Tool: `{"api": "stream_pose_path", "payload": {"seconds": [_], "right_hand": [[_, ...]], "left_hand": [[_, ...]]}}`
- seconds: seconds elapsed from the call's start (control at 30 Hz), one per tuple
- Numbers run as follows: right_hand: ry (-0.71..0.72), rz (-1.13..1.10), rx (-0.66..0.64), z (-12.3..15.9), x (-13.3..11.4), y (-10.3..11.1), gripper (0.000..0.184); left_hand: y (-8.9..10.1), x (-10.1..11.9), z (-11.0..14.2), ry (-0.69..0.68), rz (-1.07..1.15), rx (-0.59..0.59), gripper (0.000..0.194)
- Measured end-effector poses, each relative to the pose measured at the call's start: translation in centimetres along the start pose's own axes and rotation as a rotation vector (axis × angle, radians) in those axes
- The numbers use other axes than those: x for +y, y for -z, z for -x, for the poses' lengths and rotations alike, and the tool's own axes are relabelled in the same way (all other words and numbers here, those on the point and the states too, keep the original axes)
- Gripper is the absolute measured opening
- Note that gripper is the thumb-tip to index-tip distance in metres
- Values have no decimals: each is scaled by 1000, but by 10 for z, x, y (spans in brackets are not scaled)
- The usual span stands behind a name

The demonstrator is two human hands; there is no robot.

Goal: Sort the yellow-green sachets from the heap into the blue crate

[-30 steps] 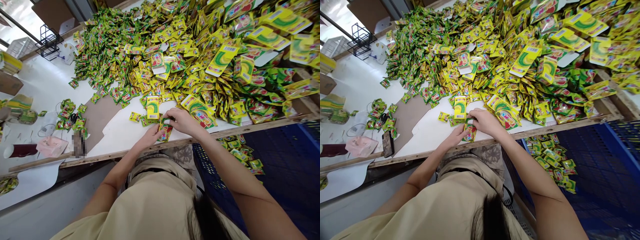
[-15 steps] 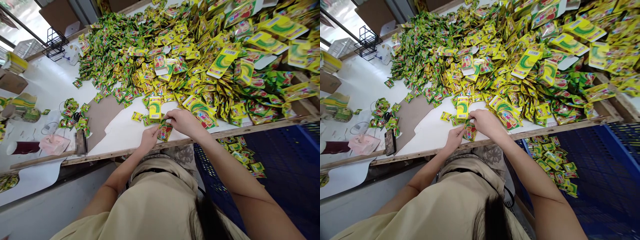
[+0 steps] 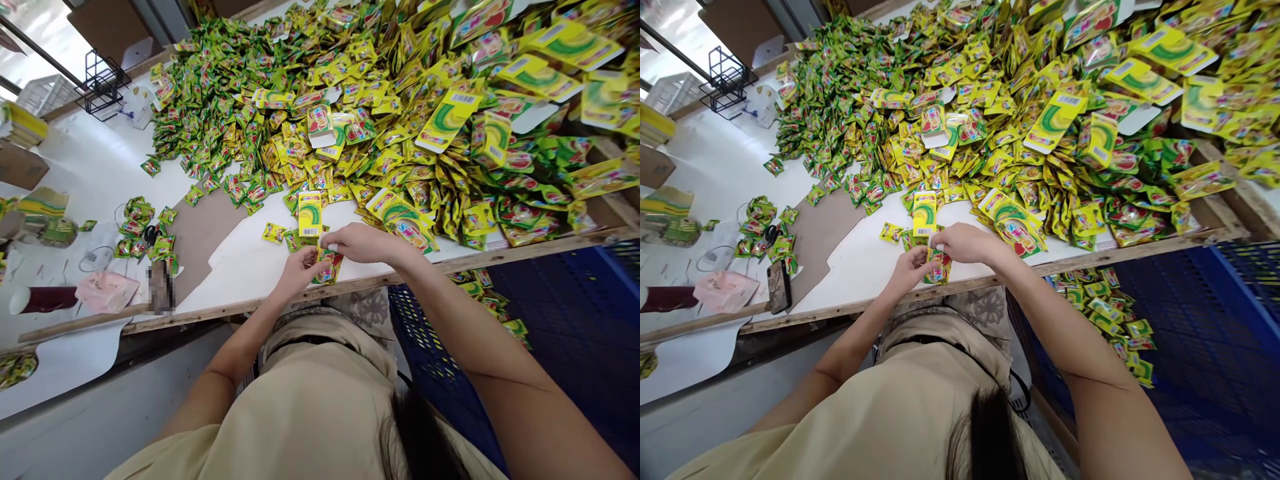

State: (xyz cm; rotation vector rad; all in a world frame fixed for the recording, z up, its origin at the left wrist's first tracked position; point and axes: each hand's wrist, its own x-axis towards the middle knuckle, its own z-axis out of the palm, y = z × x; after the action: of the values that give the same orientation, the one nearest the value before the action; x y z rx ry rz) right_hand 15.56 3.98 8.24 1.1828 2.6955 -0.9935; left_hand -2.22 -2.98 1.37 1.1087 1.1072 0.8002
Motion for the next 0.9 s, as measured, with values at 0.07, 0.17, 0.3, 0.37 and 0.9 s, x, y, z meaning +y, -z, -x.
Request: {"api": "stream_pose_path", "payload": {"seconds": [0.07, 0.17, 0.3, 0.37, 0.9], "right_hand": [[51, -34, -46, 0, 4, 1, 28], [75, -94, -89, 2, 8, -1, 19], [-9, -51, 34, 6, 8, -9, 10], [-42, 30, 111, 7, 5, -12, 14], [-92, 154, 118, 15, -17, -13, 23]], "left_hand": [[-1, 0, -1, 1, 7, -17, 44], [-1, -1, -2, 1, 18, -41, 43], [-2, -2, -3, 0, -7, -38, 42], [-2, -3, -3, -4, -13, -35, 41], [0, -6, -3, -20, 24, -43, 39]]}}
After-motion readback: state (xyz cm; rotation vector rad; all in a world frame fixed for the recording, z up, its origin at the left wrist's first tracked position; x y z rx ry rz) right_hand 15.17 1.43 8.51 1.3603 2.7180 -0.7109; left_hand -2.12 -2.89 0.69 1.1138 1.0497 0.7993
